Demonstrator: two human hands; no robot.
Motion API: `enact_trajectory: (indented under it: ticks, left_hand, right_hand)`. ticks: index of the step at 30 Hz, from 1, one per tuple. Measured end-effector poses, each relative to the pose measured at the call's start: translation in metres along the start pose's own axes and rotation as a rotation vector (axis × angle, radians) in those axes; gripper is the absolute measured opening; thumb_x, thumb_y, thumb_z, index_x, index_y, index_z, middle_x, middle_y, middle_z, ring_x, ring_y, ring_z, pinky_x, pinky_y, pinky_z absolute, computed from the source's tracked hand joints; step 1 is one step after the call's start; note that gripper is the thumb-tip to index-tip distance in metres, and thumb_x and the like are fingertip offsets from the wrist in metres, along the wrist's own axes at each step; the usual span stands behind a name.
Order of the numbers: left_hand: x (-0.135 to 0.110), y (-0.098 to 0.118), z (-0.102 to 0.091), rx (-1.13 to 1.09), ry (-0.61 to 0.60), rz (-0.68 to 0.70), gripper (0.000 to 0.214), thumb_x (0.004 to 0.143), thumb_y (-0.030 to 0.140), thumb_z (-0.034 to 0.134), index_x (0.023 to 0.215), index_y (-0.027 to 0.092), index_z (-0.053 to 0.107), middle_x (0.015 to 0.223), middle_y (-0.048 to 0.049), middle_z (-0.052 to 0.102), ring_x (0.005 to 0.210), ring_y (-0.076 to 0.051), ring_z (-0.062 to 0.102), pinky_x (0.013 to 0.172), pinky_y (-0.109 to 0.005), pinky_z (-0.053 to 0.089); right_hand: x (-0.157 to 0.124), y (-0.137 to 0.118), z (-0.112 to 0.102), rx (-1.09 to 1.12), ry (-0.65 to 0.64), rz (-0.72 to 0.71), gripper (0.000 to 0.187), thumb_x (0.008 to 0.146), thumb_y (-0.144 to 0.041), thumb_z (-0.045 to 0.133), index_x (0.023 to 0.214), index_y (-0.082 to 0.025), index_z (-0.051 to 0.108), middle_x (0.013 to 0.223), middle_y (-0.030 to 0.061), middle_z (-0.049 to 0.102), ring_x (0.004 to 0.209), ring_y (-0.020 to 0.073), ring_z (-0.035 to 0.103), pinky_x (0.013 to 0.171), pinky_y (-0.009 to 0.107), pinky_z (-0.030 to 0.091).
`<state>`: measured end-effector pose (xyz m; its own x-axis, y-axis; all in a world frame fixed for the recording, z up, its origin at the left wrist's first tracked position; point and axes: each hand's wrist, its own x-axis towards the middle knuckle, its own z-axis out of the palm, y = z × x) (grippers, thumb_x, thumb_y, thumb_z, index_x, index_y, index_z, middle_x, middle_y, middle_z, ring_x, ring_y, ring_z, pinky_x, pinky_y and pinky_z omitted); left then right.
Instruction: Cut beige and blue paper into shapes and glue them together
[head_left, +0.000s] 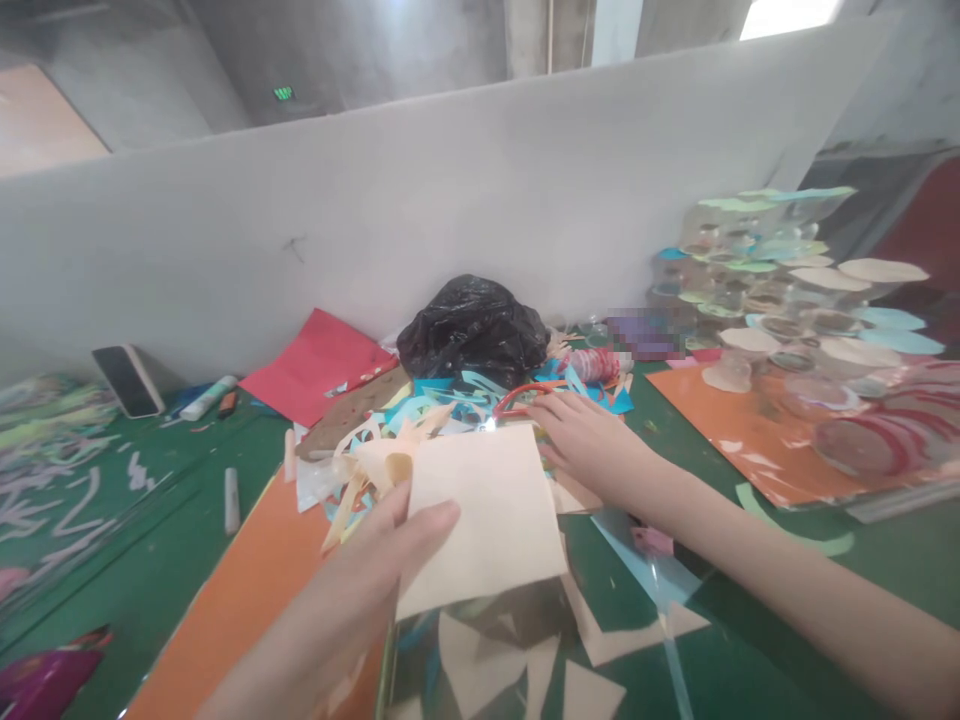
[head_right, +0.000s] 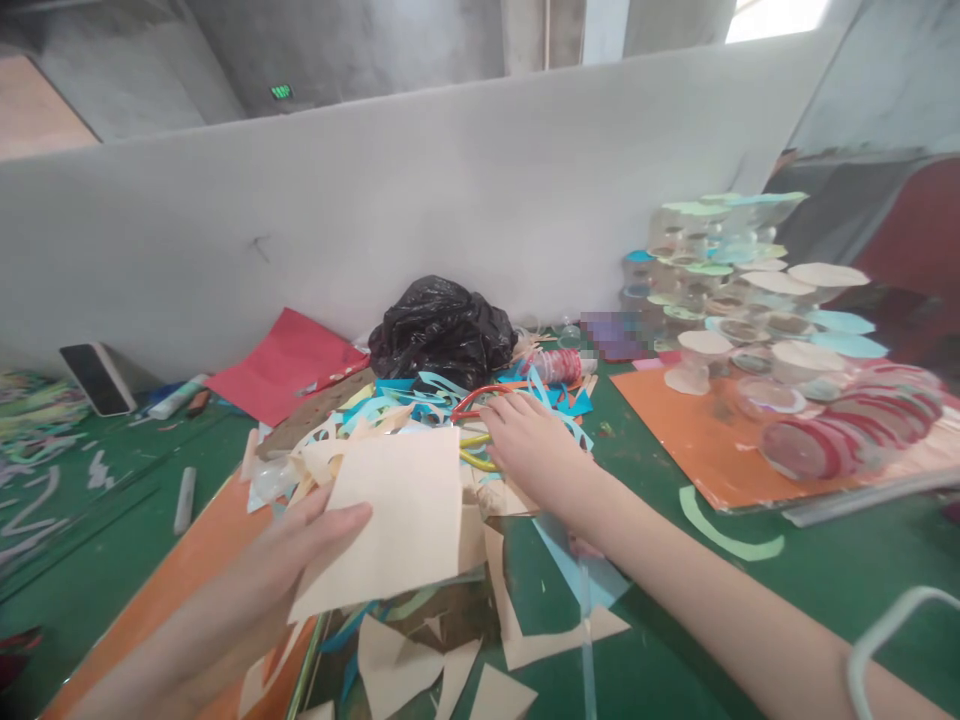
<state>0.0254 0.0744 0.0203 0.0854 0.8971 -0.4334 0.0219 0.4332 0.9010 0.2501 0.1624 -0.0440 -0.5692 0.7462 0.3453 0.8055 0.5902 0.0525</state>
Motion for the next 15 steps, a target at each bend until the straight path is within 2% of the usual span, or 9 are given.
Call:
enact_trajectory:
  ticks: [4,10,13,15]
  left_hand:
    - [-0.003,0.01,-0.007,-0.019,0.12,0.077,0.055,0.079,0.04,0.066,0.13,0.022,0.06,0.113,-0.0111,0.073,0.103,-0.031,0.07,0.08,-0.042,0.061]
    - [-0.002,0.011,-0.001,-0.089,0.136,0.095,0.062,0.078,0.037,0.07,0.136,0.02,0.054,0.119,-0.0111,0.071,0.11,-0.031,0.067,0.088,-0.037,0.058]
    - [0.0,0.009,0.001,-0.113,0.136,0.062,0.067,0.077,0.035,0.072,0.139,0.021,0.051,0.118,-0.012,0.072,0.102,-0.03,0.07,0.082,-0.035,0.059]
    - [0.001,0.008,0.002,-0.119,0.129,0.039,0.068,0.076,0.035,0.073,0.138,0.02,0.052,0.114,-0.0127,0.073,0.096,-0.031,0.072,0.077,-0.035,0.059]
  right_hand:
    - [0.012,0.009,0.015,0.041,-0.088,0.009,0.033,0.093,-0.013,0.046,0.123,-0.008,0.058,0.118,0.0156,0.061,0.116,0.0277,0.053,0.099,0.04,0.044]
    - [0.021,0.01,0.022,-0.022,-0.125,0.065,0.032,0.087,-0.008,0.048,0.117,-0.007,0.06,0.11,0.0175,0.06,0.104,0.0292,0.057,0.087,0.039,0.046]
    - [0.024,0.005,0.019,-0.109,-0.104,0.057,0.029,0.084,-0.005,0.05,0.11,-0.007,0.062,0.103,0.0169,0.061,0.096,0.0292,0.058,0.081,0.038,0.045]
    - [0.025,0.0,0.015,-0.196,-0.04,0.024,0.026,0.083,-0.004,0.048,0.105,-0.008,0.063,0.098,0.0163,0.061,0.091,0.0294,0.057,0.079,0.038,0.043]
